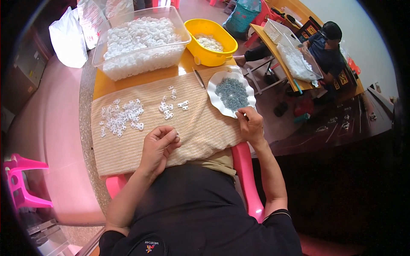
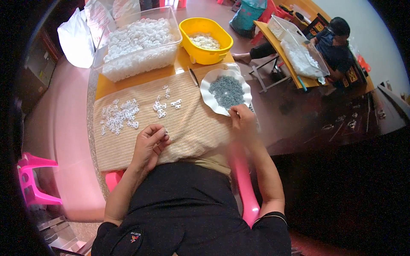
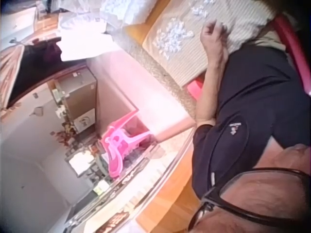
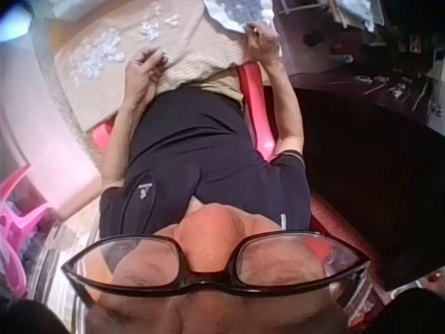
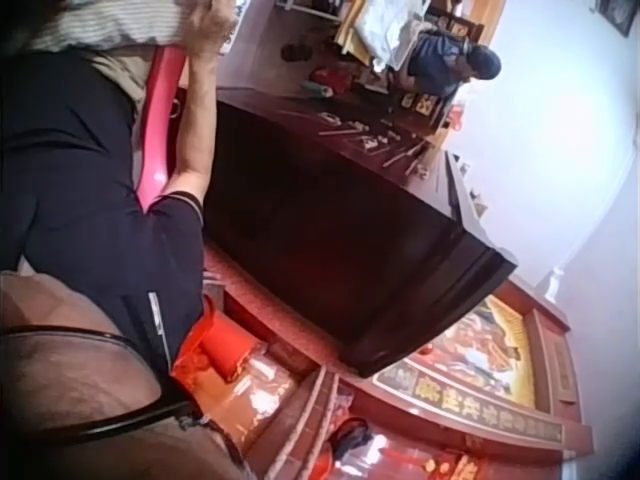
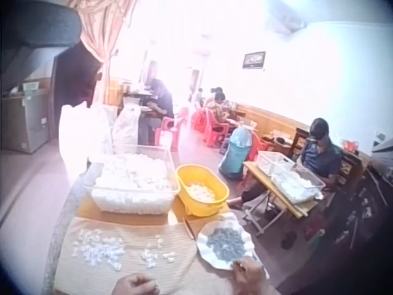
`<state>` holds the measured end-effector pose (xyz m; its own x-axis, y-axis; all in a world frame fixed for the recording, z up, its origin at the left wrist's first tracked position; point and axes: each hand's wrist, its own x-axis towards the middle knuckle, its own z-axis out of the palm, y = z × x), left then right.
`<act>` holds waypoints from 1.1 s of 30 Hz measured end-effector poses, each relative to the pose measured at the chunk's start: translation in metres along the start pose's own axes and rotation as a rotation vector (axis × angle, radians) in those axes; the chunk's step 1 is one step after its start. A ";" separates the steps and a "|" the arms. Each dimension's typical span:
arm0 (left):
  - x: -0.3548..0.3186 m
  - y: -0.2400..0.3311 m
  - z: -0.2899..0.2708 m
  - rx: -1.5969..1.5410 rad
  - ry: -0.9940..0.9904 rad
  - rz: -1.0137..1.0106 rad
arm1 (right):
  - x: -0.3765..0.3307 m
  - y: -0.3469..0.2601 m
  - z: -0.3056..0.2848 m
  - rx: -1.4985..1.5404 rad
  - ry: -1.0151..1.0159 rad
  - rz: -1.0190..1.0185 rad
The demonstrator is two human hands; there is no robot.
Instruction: Assembling small white plastic components by manually inserting tiny blue pins into them.
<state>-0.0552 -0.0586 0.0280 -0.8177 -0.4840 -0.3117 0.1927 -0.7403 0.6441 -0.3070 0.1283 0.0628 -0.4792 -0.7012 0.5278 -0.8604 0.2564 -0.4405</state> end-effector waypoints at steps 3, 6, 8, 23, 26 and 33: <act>-0.001 0.000 0.001 0.000 -0.002 0.002 | 0.007 0.001 -0.001 -0.047 -0.012 0.001; -0.001 0.001 0.002 0.006 0.005 0.003 | 0.011 0.004 -0.001 -0.099 -0.009 -0.024; -0.001 0.001 0.002 0.005 0.003 0.003 | 0.013 0.004 0.000 -0.133 -0.009 -0.040; 0.002 -0.004 -0.004 -0.055 -0.025 0.015 | 0.002 -0.055 0.025 0.342 -0.157 0.295; 0.003 -0.003 -0.005 -0.052 -0.035 0.012 | 0.001 -0.083 0.042 0.579 -0.258 0.427; 0.002 0.000 -0.006 -0.088 -0.068 -0.032 | -0.003 -0.104 0.080 0.870 -0.425 0.545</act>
<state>-0.0532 -0.0626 0.0235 -0.8586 -0.4288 -0.2808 0.2104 -0.7944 0.5697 -0.2023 0.0504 0.0486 -0.5145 -0.8505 -0.1097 -0.0575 0.1619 -0.9851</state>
